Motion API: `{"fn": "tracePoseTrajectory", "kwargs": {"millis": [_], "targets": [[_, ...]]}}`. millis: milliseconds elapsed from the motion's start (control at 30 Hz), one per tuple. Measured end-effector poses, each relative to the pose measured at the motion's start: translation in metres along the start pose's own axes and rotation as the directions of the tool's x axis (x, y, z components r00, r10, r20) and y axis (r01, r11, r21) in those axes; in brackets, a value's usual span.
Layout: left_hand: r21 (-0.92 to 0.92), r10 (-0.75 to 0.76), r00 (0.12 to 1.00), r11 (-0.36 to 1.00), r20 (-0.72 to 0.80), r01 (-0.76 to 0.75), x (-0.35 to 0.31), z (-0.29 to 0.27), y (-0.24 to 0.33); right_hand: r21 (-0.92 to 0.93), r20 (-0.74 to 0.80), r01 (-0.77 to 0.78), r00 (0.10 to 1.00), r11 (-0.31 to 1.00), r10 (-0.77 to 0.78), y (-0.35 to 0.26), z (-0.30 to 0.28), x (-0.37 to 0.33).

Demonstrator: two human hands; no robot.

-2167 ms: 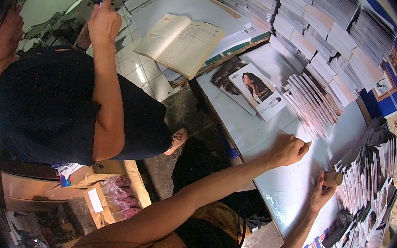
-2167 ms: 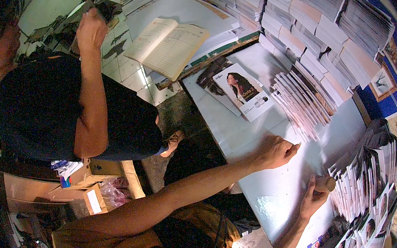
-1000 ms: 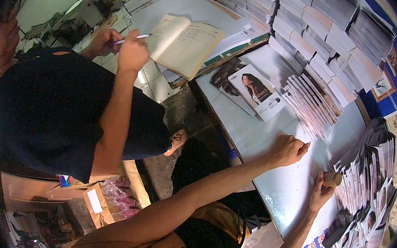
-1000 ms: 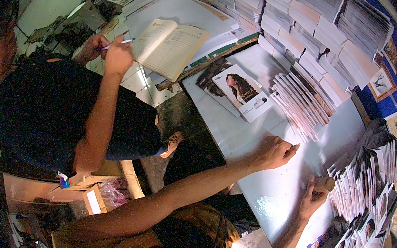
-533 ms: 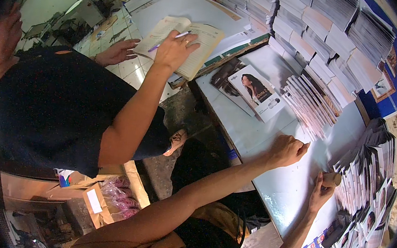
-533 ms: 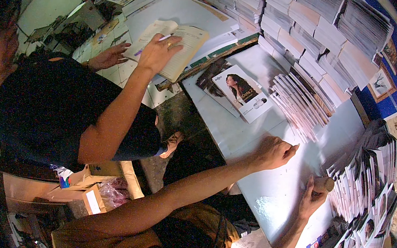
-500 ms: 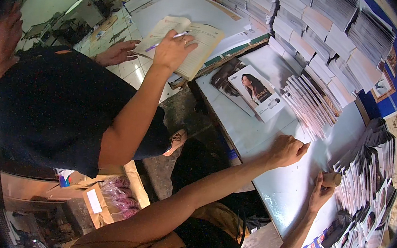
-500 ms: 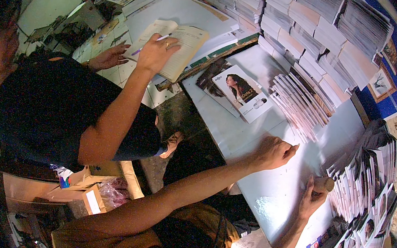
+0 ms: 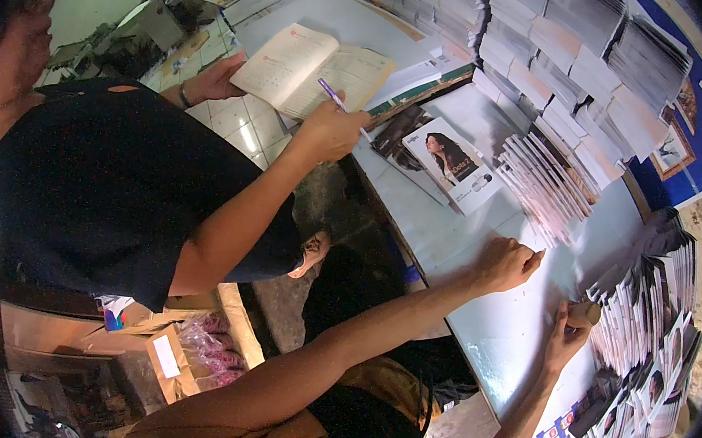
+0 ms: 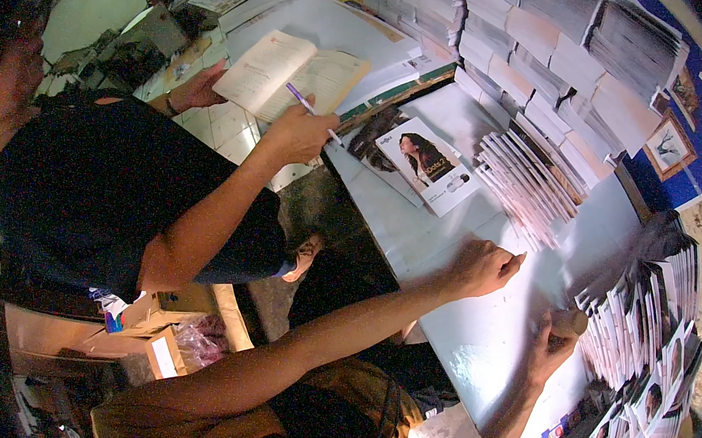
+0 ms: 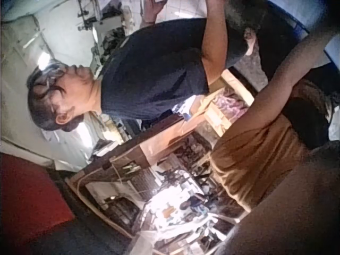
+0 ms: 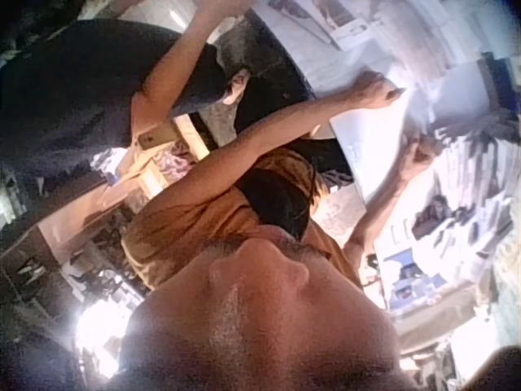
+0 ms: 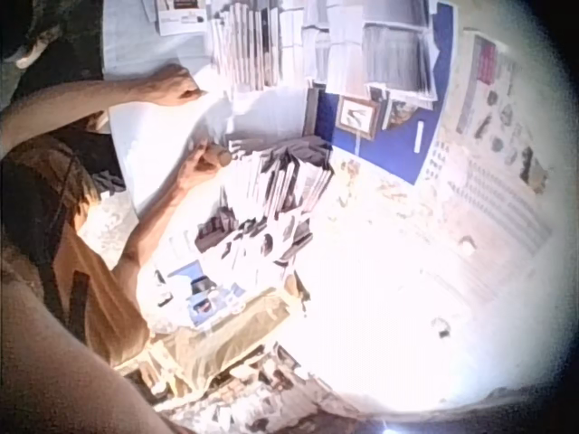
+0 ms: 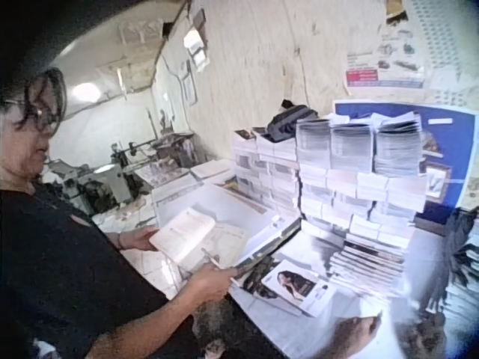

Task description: The person folds printed brochures by hand and applies a stamp to the front cover using a handheld stamp.

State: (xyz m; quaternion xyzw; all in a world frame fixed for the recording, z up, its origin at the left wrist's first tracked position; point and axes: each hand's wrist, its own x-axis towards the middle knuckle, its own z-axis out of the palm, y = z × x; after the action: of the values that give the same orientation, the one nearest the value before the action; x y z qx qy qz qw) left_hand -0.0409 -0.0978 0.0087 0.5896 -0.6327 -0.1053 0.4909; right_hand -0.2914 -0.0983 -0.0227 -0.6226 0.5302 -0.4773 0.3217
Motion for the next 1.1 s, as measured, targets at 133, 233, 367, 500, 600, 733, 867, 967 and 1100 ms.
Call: {"fn": "tracePoseTrajectory", "kwargs": {"millis": [133,233,367,500,600,733,867,967,1100], "targets": [[0.065,-0.037,0.998,0.997,0.045,0.034,-0.001,0.001,0.002,-0.085,-0.050,0.077,0.995,0.993,-0.081,-0.015,0.001,-0.001],[0.051,-0.086,0.994,0.995,0.063,0.083,-0.003,0.003,0.003,0.074,-0.081,0.049,0.996,0.996,-0.043,-0.025,0.003,-0.004],[0.106,-0.007,0.998,0.994,-0.066,0.014,-0.011,0.006,0.003,0.102,-0.081,0.083,0.994,0.991,-0.075,-0.045,0.001,-0.010],[0.182,0.178,0.981,0.970,-0.079,-0.161,-0.017,0.013,-0.002,0.094,-0.096,0.085,0.993,0.992,-0.076,-0.066,0.003,-0.017],[0.219,0.090,0.996,0.972,-0.001,-0.087,-0.015,0.014,0.011,-0.005,-0.204,0.256,0.946,0.967,-0.252,-0.059,-0.007,-0.018],[0.181,0.038,0.979,0.983,-0.199,-0.002,-0.014,0.008,-0.008,-0.060,-0.284,0.391,0.875,0.918,-0.392,-0.064,0.000,-0.014],[0.122,0.110,0.993,0.987,-0.033,-0.105,-0.006,-0.027,-0.010,-0.103,-0.396,0.422,0.813,0.901,-0.426,-0.065,-0.019,-0.019],[0.371,0.214,0.977,0.908,-0.013,-0.194,0.005,-0.080,-0.026,-0.174,-0.478,0.517,0.700,0.838,-0.531,-0.075,-0.028,-0.021],[0.570,0.353,0.923,0.732,0.150,-0.373,0.018,-0.139,-0.055,-0.156,-0.519,0.536,0.670,0.829,-0.531,-0.076,-0.032,-0.024]]}}
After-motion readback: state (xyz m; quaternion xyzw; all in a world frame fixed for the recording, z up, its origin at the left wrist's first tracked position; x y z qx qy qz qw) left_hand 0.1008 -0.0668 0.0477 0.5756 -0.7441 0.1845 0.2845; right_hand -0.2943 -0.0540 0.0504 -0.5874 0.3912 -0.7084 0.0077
